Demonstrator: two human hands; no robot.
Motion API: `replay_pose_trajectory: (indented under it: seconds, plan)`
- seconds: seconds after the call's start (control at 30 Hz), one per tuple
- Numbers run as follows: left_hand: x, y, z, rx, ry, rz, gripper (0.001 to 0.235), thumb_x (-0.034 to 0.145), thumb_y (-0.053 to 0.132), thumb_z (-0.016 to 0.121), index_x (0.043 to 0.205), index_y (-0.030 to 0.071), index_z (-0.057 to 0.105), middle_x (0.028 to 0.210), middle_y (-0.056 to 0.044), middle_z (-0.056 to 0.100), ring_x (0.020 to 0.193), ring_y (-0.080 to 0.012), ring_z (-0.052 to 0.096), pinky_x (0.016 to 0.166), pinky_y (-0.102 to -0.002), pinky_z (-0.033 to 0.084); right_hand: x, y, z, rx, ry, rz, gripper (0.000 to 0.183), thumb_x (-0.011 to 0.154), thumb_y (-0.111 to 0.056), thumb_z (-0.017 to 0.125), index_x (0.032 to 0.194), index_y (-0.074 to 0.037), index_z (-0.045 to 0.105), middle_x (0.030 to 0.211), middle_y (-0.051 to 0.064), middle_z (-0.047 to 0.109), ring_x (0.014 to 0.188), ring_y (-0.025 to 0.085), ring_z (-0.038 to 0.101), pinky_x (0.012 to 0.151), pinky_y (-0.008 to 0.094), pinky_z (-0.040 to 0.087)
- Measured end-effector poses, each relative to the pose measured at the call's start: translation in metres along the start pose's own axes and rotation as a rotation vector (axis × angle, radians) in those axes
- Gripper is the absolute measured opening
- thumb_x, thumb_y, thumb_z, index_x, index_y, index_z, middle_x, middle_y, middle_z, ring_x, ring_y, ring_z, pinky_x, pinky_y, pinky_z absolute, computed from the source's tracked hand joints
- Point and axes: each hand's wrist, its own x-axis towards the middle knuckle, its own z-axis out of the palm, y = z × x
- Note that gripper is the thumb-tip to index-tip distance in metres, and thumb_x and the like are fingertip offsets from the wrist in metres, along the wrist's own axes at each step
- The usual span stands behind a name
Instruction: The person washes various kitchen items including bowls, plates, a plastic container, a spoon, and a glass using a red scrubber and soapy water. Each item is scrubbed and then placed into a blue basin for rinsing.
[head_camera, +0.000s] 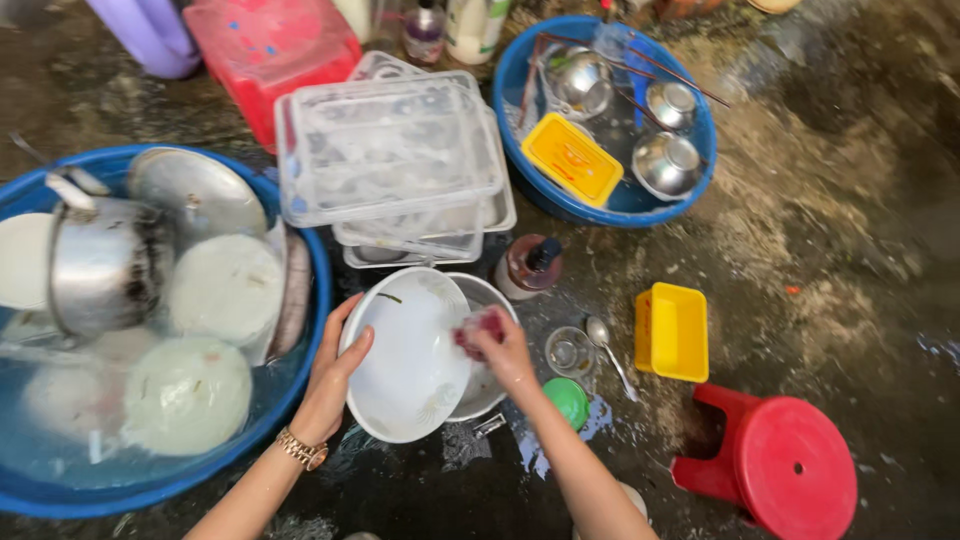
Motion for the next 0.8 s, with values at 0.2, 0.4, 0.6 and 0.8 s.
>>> replay_pose_trajectory:
  seconds: [0.2,0.4,0.6,0.8]
  plan:
    - [0.02,-0.028,0.033,0.051,0.01,-0.067,0.065,0.092,0.041,0.062,0.148,0.014,0.046,0.147,-0.012,0.054,0.135,-0.0219,0.049,0.11,-0.036,0.039,-0.094,-0.067,0.092,-0.771,-0.1,-0.435,0.04,0.093,-0.014,0.066,0.132,-0.005,0.061,0.136,0.026,0.058,0.121,0.041,0.06,0.105,0.045,0.052]
    - [0.022,-0.052,0.022,-0.039,0.069,-0.142,0.066,0.094,0.045,0.058,0.149,0.013,0.043,0.144,-0.013,0.054,0.133,-0.0219,0.049,0.11,-0.035,0.038,-0.055,-0.061,0.115,-0.539,-0.146,-0.578,0.045,0.093,-0.002,0.057,0.138,0.002,0.053,0.156,0.025,0.04,0.142,0.048,0.042,0.118,0.05,0.04]
    - [0.033,-0.048,0.028,0.115,0.131,-0.013,0.065,0.095,0.044,0.059,0.148,0.008,0.046,0.147,-0.014,0.051,0.136,-0.0231,0.047,0.112,-0.036,0.035,-0.079,-0.074,0.119,-0.761,-0.257,-0.058,0.049,0.1,-0.008,0.048,0.146,0.002,0.038,0.154,0.037,0.033,0.145,0.053,0.031,0.119,0.05,0.03]
    - [0.028,-0.055,0.033,0.152,0.111,0.133,0.065,0.097,0.042,0.058,0.149,0.007,0.045,0.148,-0.015,0.052,0.137,-0.0247,0.048,0.113,-0.037,0.036,-0.053,-0.064,0.122,-0.654,-0.086,-0.294,0.052,0.099,-0.004,0.044,0.151,-0.003,0.041,0.168,0.028,0.031,0.148,0.043,0.037,0.122,0.052,0.031]
